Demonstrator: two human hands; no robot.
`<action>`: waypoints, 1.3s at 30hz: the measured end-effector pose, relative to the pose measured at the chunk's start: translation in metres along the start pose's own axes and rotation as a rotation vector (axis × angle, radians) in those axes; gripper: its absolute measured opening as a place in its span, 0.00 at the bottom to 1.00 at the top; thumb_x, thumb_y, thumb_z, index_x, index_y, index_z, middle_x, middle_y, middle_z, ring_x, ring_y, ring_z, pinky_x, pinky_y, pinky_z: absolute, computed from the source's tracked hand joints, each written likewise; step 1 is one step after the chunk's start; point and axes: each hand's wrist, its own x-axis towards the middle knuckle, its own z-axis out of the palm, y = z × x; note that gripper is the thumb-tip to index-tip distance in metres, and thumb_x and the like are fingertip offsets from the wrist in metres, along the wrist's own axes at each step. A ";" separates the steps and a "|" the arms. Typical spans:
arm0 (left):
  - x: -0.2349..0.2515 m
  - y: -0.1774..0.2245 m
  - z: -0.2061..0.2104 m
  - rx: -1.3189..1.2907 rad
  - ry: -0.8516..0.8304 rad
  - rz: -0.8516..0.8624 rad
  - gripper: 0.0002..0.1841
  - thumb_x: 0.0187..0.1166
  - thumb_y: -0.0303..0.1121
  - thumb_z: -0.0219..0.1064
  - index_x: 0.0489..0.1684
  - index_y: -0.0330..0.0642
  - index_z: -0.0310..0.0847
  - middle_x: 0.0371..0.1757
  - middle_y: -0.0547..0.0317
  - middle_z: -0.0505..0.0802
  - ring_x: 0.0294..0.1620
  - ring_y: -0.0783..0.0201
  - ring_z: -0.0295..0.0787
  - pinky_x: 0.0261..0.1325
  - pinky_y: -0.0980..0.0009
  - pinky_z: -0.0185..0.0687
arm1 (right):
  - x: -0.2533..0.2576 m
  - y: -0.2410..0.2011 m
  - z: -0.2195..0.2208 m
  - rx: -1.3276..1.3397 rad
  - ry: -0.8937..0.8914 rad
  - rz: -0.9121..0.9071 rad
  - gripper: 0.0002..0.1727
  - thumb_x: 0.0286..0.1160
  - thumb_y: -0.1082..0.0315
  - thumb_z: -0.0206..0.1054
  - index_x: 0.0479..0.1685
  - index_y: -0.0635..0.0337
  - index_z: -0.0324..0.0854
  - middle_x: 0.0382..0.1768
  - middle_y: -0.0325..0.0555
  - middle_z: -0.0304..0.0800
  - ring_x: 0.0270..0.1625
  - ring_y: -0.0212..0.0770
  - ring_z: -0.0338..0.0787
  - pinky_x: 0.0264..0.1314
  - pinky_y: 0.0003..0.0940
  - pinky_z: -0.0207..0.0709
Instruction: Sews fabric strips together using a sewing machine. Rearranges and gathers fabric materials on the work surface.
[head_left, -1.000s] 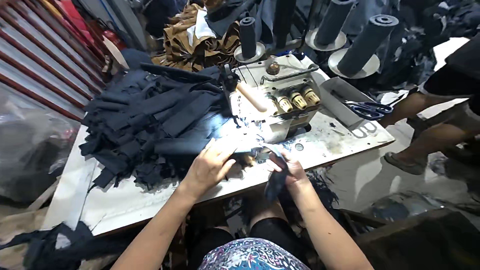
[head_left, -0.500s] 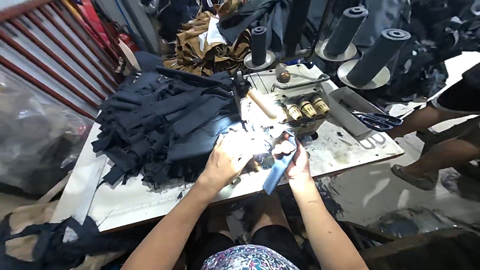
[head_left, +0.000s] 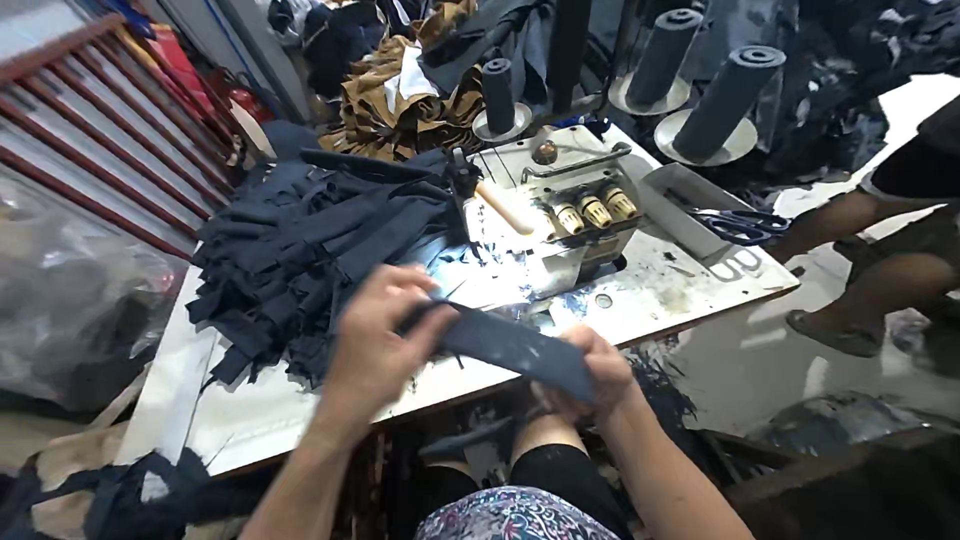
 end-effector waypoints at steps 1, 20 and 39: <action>0.009 -0.016 -0.016 0.172 0.060 -0.022 0.15 0.79 0.39 0.72 0.42 0.32 0.89 0.60 0.41 0.90 0.69 0.46 0.85 0.71 0.48 0.80 | -0.002 -0.003 -0.008 0.041 0.052 -0.025 0.16 0.82 0.47 0.63 0.45 0.42 0.93 0.32 0.27 0.95 0.32 0.23 0.92 0.37 0.21 0.87; -0.021 -0.029 0.094 0.423 -0.201 0.151 0.27 0.81 0.55 0.62 0.68 0.48 0.88 0.75 0.56 0.88 0.82 0.45 0.77 0.80 0.38 0.70 | -0.005 0.028 -0.072 0.300 0.703 -0.040 0.19 0.90 0.57 0.49 0.47 0.50 0.87 0.21 0.34 0.83 0.24 0.29 0.85 0.35 0.25 0.83; -0.012 0.018 0.062 -0.215 -0.110 -0.042 0.16 0.74 0.50 0.73 0.27 0.46 0.92 0.53 0.62 0.92 0.53 0.68 0.89 0.56 0.64 0.88 | 0.001 0.014 0.005 -0.159 0.196 0.209 0.09 0.80 0.57 0.69 0.46 0.50 0.91 0.34 0.32 0.95 0.32 0.25 0.91 0.37 0.24 0.87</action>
